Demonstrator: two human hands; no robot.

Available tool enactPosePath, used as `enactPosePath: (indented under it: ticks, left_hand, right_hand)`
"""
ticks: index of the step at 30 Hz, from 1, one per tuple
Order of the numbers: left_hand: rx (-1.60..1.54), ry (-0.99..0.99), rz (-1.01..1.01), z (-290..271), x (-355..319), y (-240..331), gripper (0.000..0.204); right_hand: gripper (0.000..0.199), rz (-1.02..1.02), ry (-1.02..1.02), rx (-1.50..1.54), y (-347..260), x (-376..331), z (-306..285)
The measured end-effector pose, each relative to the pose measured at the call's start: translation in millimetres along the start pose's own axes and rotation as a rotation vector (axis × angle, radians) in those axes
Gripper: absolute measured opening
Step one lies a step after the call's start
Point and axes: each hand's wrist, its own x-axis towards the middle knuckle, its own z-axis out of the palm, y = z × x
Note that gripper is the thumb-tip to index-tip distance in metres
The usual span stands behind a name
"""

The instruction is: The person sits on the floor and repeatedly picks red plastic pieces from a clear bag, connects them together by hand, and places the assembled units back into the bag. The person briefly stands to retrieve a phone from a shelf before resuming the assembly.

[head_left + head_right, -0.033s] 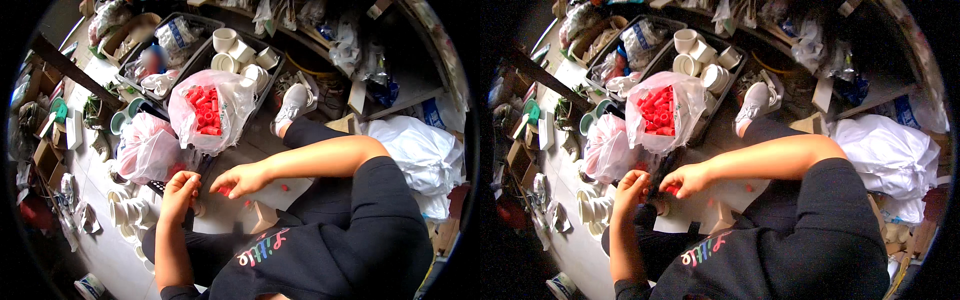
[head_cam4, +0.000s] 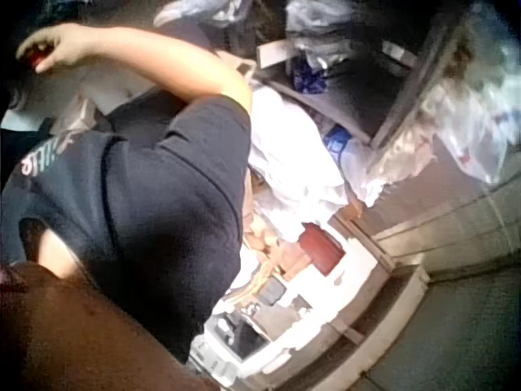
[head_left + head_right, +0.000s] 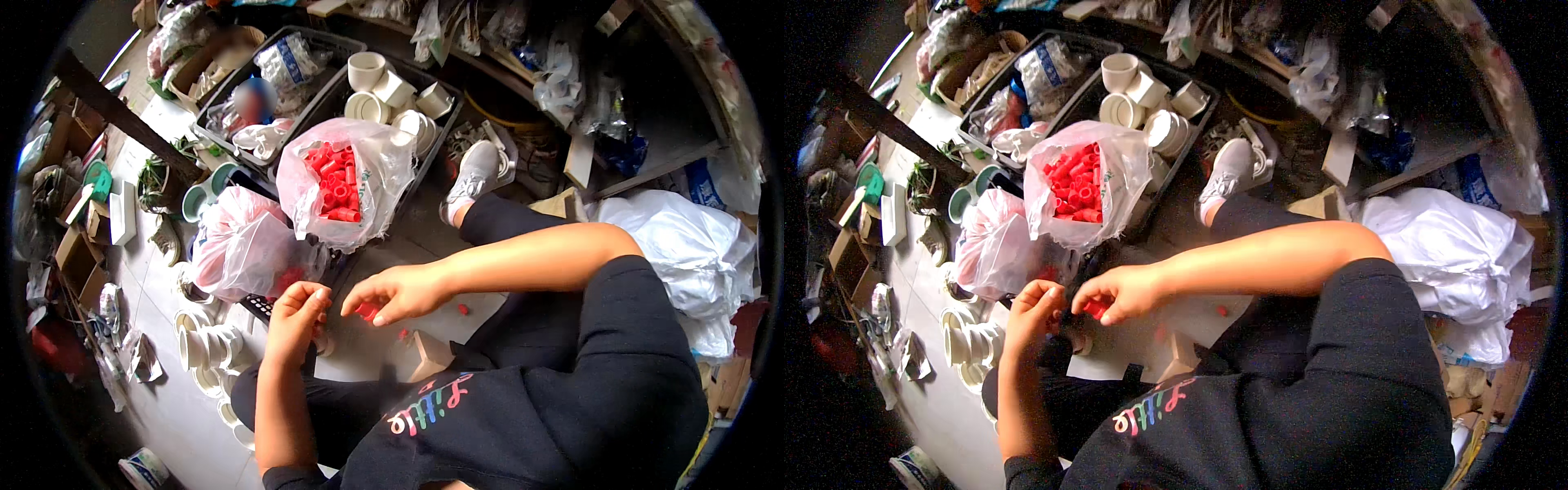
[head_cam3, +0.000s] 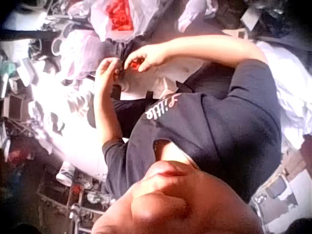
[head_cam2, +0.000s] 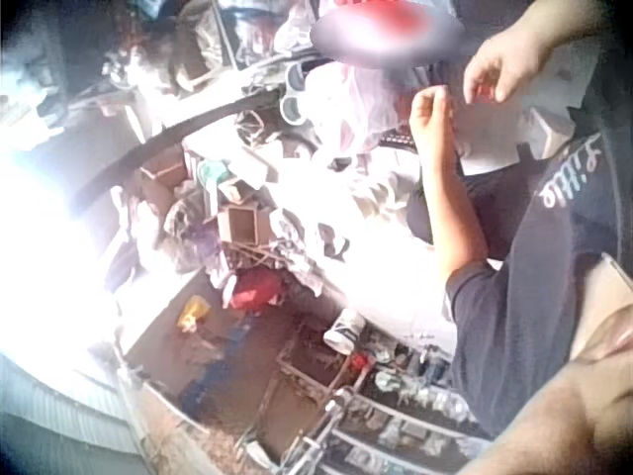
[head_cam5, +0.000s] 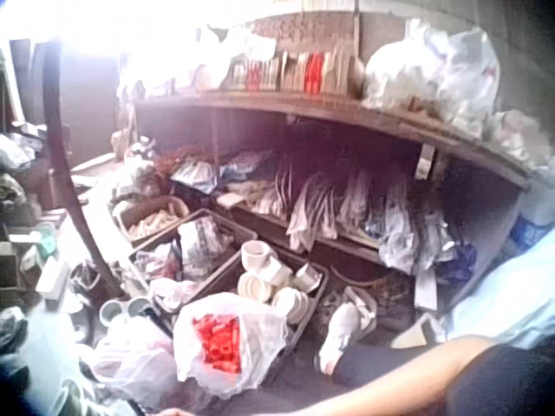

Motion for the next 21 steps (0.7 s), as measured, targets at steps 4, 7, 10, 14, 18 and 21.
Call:
enactPosePath:
  ticks: [4,7,10,14,18,21]
  left_hand:
    - [-0.298,-0.184,0.065,40,-36,-1,0.02]
    - [-0.431,-0.287,0.123,76,-52,7,0.027]
    - [-0.482,-0.272,0.165,92,-56,4,0.029]
    - [-0.544,-0.268,0.148,96,-55,-3,0.03]
    - [-0.576,-0.248,0.123,93,-53,-10,0.03]
    - [-0.537,-0.242,0.162,89,-50,-9,0.029]
  right_hand:
    - [0.027,-0.176,0.294,-0.288,-75,-53,19]
    - [0.023,-0.297,0.496,-0.46,-90,-75,31]
    - [0.022,-0.403,0.583,-0.732,-85,-85,40]
    - [0.025,-0.444,0.55,-0.812,-76,-86,47]
    - [0.028,-0.703,0.637,-0.884,-60,-78,44]
    - [0.026,-0.701,0.635,-0.882,-62,-78,42]
